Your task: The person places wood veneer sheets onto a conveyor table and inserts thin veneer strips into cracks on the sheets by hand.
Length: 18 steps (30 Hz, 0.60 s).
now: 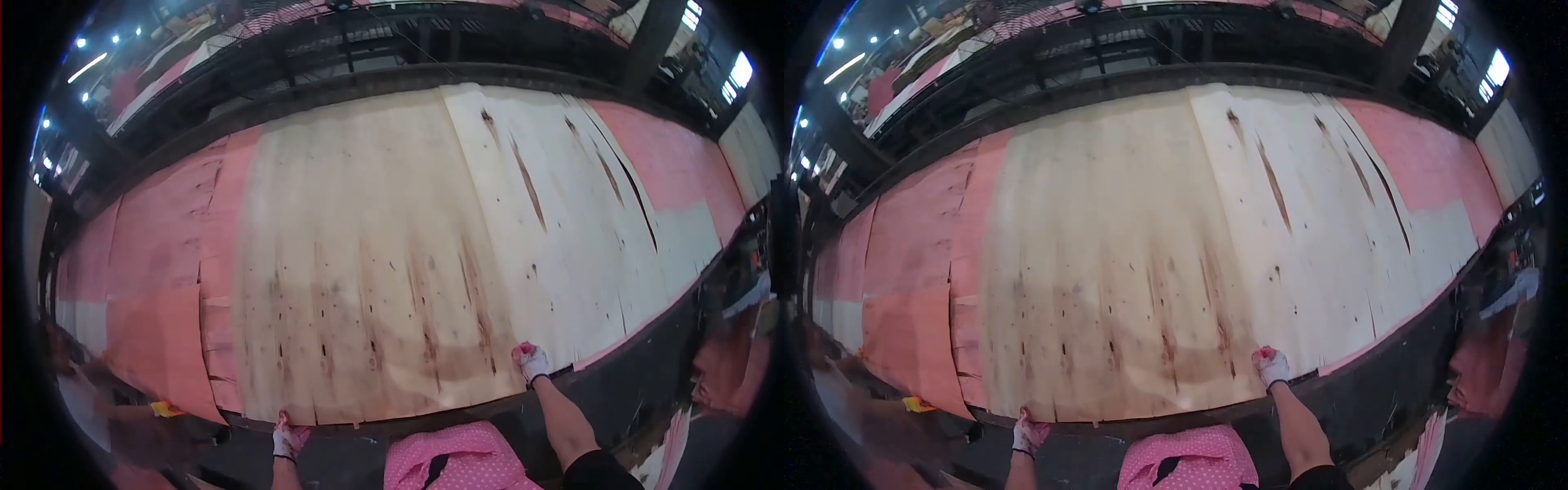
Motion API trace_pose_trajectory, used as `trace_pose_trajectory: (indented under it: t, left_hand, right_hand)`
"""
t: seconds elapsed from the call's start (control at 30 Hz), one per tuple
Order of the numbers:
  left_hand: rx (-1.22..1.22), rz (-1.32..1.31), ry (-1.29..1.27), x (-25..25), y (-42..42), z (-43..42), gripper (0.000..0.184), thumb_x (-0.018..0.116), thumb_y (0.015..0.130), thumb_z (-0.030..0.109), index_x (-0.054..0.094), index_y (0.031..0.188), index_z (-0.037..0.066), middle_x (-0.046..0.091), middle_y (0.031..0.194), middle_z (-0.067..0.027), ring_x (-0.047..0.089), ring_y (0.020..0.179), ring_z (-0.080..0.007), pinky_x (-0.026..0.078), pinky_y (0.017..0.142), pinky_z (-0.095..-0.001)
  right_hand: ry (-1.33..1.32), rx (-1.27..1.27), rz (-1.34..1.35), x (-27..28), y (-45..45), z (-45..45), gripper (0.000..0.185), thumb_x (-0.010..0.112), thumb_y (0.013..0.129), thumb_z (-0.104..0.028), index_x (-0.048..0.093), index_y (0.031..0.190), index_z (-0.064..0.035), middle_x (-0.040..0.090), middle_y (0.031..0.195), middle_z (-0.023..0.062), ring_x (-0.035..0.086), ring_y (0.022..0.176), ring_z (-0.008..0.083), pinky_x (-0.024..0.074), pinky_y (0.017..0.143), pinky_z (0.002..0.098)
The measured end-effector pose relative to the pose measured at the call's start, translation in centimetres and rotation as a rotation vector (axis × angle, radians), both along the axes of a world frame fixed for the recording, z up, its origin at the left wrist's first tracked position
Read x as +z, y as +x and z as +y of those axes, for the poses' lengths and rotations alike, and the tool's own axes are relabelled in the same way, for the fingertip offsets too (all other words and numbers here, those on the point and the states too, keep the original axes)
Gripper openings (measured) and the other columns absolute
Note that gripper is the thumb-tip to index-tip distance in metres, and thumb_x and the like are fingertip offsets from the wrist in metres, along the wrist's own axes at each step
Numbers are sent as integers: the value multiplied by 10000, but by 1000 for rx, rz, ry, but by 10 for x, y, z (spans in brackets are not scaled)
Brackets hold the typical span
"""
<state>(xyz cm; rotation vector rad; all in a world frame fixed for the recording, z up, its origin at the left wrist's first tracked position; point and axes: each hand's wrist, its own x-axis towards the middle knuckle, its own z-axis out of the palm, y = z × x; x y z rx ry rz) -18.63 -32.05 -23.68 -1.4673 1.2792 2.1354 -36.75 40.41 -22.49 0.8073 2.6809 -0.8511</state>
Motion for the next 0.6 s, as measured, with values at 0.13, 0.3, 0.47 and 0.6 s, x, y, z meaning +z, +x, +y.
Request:
trace_pose_trajectory:
  t: [0.13, 0.3, 0.47, 0.6]
  left_hand:
    - [100, -59, 99, -4, -2, 1, 622, 484, 931, 694, 523, 1339, 226, 605, 1281, -19, 600, 1118, -272, 490, 911, -465]
    - [24, -164, 52, -15, -5, -12, 631, 510, 878, 745, 536, 1273, 254, 592, 1216, -11, 597, 1068, -274, 479, 767, -447]
    - [206, -177, 124, -24, -13, -2, 652, 582, 857, 690, 514, 1250, 174, 554, 1140, -64, 572, 993, -314, 458, 757, -473]
    - [142, -357, -39, -31, -12, 0, 729, 564, 848, 712, 479, 1317, 160, 555, 1121, -71, 560, 1032, -303, 457, 779, -495]
  right_hand:
    - [137, 185, -41, 26, -10, -4, 277, 611, 845, -379, 699, 892, -121, 706, 858, 166, 681, 878, 357, 506, 784, 486]
    - [255, 427, -185, 14, -21, 8, 294, 586, 861, -424, 695, 892, -153, 716, 932, 142, 681, 926, 334, 494, 815, 490]
    - [358, 655, -379, 3, -48, 8, 353, 551, 869, -457, 733, 955, -167, 720, 1020, 146, 677, 1021, 298, 481, 884, 484]
    - [468, 914, -571, 13, -78, -1, 357, 592, 860, -439, 760, 1031, -174, 755, 981, 65, 714, 975, 266, 532, 837, 504]
